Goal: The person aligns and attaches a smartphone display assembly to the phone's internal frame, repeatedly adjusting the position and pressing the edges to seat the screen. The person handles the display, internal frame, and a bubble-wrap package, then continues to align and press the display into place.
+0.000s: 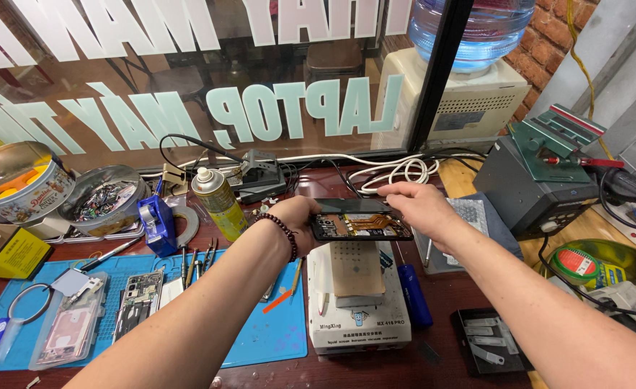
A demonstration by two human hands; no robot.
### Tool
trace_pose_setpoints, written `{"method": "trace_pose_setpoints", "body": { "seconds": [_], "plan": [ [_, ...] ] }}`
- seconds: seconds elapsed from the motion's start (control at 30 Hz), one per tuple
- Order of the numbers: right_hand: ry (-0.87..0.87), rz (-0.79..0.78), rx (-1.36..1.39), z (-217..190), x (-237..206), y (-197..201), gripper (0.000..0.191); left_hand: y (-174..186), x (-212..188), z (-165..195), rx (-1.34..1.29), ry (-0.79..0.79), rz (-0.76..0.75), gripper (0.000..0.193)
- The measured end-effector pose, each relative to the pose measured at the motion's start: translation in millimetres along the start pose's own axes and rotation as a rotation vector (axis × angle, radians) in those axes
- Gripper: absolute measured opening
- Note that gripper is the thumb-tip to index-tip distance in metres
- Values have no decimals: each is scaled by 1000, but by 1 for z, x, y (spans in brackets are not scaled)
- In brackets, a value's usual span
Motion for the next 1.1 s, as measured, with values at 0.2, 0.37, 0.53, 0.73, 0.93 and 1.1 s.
{"method": "trace_pose_setpoints", "body": {
  "seconds": [0.2,0.37,0.53,0.73,0.93,1.1],
  "plan": [
    [140,-59,-103,-11,2,-5,32,1,0,-8,-25,48,-2,27],
    [435,-72,-447,-22,8,-22,38,-2,4,-10,-3,63,-15,27],
    [423,-55,-650,-16,23,-28,40,-4,10,-12,0,67,-51,27],
    [0,46,-607,3,24,0,47,-6,12,-10,-48,51,-49,27],
    [56,-3,-527,-13,19,-12,47,-13,4,-12,-63,77,-33,28],
    [53,24,-208,-19,18,-3,46,-14,-8,-12,-81,87,-20,30]
  ]
}}
Point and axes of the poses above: each hand's wrist, its own x-axis towards the middle knuckle, its own y-axis out of the back of the hand, z = x × y, the point moved 8 cm from there along x, towards the middle knuckle, and after that the axes turned 7 degrees about -z, right-handed, at the moved point
